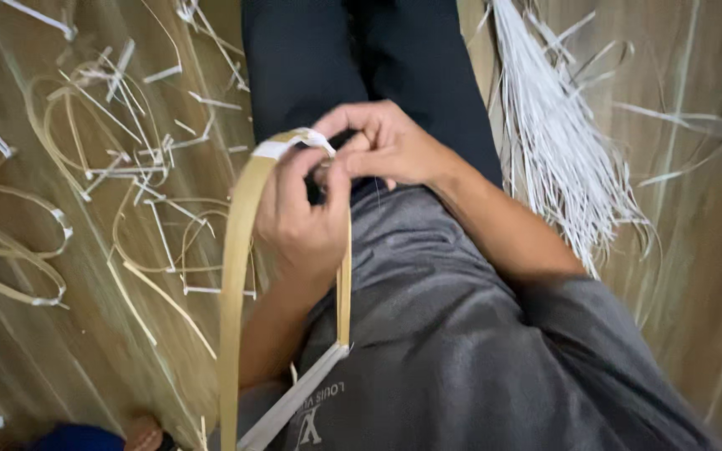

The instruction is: The person sits on the floor and assembles a bamboo frame by wrapping white plastic strips around the joints. They use scissors to cut the strips and tie them securely, repeating the process for multiple joints.

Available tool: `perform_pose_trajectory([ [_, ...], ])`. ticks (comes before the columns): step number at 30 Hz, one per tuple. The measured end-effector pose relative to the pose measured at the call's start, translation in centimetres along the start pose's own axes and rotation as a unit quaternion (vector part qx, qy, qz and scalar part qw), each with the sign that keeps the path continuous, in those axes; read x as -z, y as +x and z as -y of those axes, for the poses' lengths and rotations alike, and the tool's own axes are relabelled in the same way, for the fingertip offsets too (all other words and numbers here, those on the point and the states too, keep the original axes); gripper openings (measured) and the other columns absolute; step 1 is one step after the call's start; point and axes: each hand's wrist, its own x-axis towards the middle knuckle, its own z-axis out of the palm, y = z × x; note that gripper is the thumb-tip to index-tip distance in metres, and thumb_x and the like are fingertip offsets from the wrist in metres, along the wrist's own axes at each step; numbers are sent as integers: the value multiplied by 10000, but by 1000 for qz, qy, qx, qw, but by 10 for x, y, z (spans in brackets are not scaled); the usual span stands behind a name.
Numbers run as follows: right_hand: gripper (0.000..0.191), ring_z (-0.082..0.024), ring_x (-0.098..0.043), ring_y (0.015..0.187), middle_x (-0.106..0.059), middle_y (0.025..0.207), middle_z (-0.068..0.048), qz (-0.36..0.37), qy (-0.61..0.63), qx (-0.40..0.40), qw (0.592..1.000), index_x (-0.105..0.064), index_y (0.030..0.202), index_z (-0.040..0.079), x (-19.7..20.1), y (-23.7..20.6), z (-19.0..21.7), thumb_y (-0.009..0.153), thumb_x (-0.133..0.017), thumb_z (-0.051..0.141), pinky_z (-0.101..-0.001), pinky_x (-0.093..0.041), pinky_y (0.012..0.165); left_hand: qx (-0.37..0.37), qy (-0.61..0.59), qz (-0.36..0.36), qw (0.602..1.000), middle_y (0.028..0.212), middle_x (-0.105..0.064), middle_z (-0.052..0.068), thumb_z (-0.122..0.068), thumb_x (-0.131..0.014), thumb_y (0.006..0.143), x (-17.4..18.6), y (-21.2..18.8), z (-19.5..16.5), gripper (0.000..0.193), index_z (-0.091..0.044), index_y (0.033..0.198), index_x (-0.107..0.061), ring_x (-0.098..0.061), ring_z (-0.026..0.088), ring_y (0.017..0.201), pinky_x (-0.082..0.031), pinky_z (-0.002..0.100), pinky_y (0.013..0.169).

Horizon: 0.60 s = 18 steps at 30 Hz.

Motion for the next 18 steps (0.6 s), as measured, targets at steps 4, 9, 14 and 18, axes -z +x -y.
perform_pose_trajectory([
  [4,408,48,-555,586,-781,936,-37,-11,-26,5,1000,-611,1349,-33,1,0,-3,1002,-742,137,-131,-356,452,32,5,-31,999,879,-614,58,-25,-772,939,-10,1,-3,152,-56,1044,-666,-642,247,816,-509,401,742],
  [9,442,43,-576,585,-791,928,-40,-2,-36,13,999,-595,1359,-26,1,3,-7,981,-756,137,-132,-365,440,48,3,-25,999,829,-594,50,-15,-763,940,-23,-12,13,134,-60,951,-637,-620,252,764,-487,400,693],
  [14,458,42,-578,576,-795,951,-55,-5,-50,4,999,-587,1368,-28,3,1,-5,975,-759,133,-138,-363,432,-25,37,-37,998,848,-576,92,-9,-698,933,-27,-8,16,124,-69,908,-593,-595,308,791,-468,452,709],
  [18,417,31,-569,549,-805,1011,-75,-11,-45,7,999,-580,1347,-25,-3,-1,-2,989,-741,116,-150,-352,412,102,-62,-211,970,845,-575,88,-63,-620,974,1,43,49,45,-66,945,-586,-534,256,756,-446,389,674],
])
